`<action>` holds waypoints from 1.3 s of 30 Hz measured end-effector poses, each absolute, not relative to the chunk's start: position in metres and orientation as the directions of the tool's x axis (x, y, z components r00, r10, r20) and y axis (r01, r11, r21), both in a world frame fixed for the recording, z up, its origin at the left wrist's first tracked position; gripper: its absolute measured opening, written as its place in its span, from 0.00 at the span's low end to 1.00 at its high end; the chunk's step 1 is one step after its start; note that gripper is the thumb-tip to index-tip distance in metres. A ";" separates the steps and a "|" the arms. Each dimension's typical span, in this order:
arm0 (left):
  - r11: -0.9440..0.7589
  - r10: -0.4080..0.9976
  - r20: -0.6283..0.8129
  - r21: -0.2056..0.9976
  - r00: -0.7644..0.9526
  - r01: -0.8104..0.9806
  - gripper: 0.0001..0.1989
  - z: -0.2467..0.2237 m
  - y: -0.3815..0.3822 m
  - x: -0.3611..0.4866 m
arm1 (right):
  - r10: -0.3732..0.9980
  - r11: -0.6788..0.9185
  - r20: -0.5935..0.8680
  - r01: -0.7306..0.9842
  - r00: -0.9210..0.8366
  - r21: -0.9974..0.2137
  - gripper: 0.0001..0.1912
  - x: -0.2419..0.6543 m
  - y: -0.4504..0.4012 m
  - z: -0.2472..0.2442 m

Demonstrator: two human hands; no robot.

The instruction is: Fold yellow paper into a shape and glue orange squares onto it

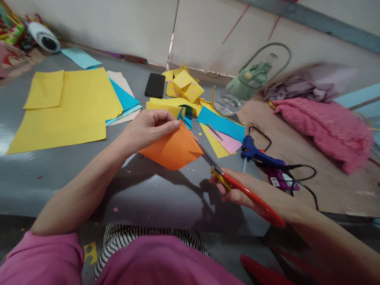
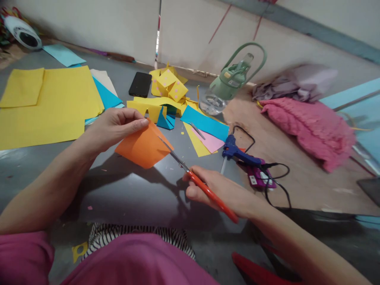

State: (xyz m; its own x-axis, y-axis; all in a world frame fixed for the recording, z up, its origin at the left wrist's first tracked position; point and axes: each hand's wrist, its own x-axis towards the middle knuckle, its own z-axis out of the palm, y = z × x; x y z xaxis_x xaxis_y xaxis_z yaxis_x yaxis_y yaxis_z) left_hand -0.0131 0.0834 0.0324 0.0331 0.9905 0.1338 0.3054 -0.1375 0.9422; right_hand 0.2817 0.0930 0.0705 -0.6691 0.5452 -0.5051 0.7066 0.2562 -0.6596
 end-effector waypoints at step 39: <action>-0.113 0.994 0.108 0.959 0.034 0.259 0.16 0.030 0.084 -0.011 | 0.549 0.064 -0.583 0.726 -0.599 -0.685 0.34 0.290 0.098 0.058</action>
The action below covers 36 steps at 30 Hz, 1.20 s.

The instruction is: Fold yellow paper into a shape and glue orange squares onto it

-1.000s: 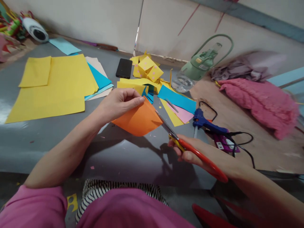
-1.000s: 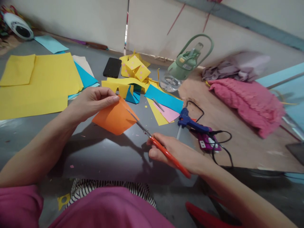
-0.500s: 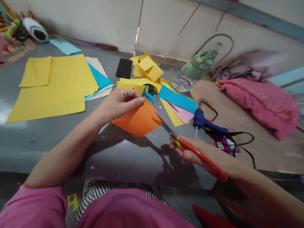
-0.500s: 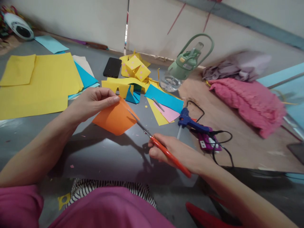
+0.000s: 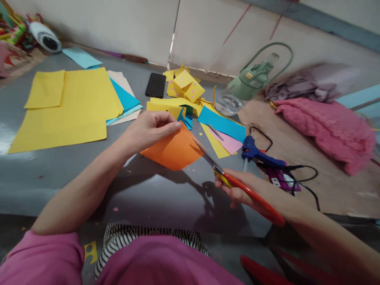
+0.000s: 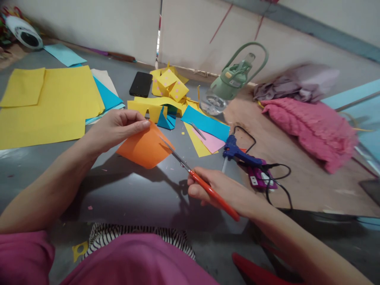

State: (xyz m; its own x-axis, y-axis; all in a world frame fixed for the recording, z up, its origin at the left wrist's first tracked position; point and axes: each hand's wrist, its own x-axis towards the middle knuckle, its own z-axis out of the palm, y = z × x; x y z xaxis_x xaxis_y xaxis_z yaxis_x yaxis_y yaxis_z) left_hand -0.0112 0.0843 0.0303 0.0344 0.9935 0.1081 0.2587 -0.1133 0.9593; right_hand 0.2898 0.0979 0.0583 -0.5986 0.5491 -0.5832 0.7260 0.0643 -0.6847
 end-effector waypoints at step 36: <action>-0.072 0.997 0.067 0.963 0.026 0.260 0.17 0.032 0.084 -0.011 | 0.524 -0.057 -0.613 0.694 -0.591 -0.718 0.32 0.305 0.102 0.044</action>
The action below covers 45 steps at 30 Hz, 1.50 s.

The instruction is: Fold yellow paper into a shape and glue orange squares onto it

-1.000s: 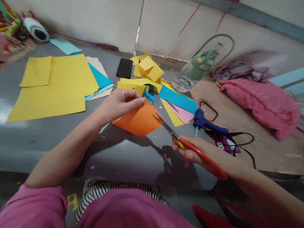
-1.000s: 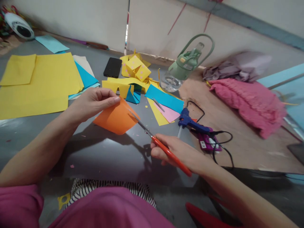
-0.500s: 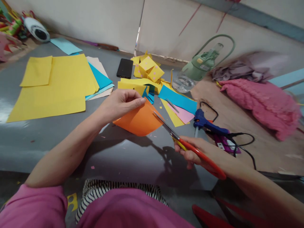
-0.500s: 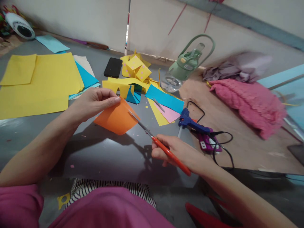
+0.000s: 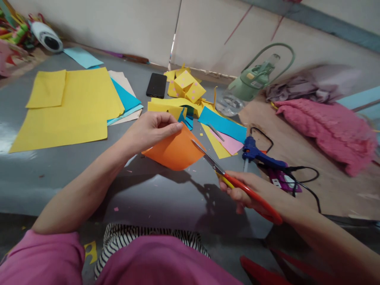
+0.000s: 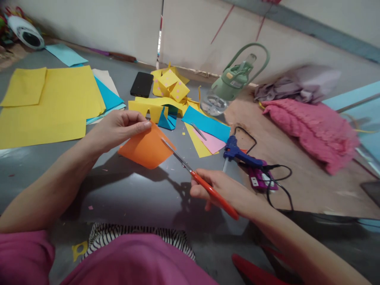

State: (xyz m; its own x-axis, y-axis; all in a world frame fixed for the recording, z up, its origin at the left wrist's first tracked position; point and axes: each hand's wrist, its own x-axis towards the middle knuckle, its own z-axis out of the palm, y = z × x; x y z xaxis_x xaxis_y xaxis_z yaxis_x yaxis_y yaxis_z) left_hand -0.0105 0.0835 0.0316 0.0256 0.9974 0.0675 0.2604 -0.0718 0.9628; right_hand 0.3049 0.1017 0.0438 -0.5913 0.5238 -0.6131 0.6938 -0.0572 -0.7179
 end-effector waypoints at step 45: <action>-0.053 0.986 -0.005 0.937 0.164 0.344 0.14 0.036 0.080 -0.013 | 0.519 -0.043 -0.608 0.693 -0.601 -0.720 0.32 0.294 0.099 0.050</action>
State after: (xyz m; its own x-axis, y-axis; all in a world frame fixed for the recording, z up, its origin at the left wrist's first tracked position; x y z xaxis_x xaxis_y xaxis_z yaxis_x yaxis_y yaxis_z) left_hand -0.0128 0.0798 0.0362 0.1641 0.9864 -0.0045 0.3440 -0.0529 0.9375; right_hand 0.2937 0.0994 0.0496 -0.6006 0.5188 -0.6084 0.6927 -0.0425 -0.7200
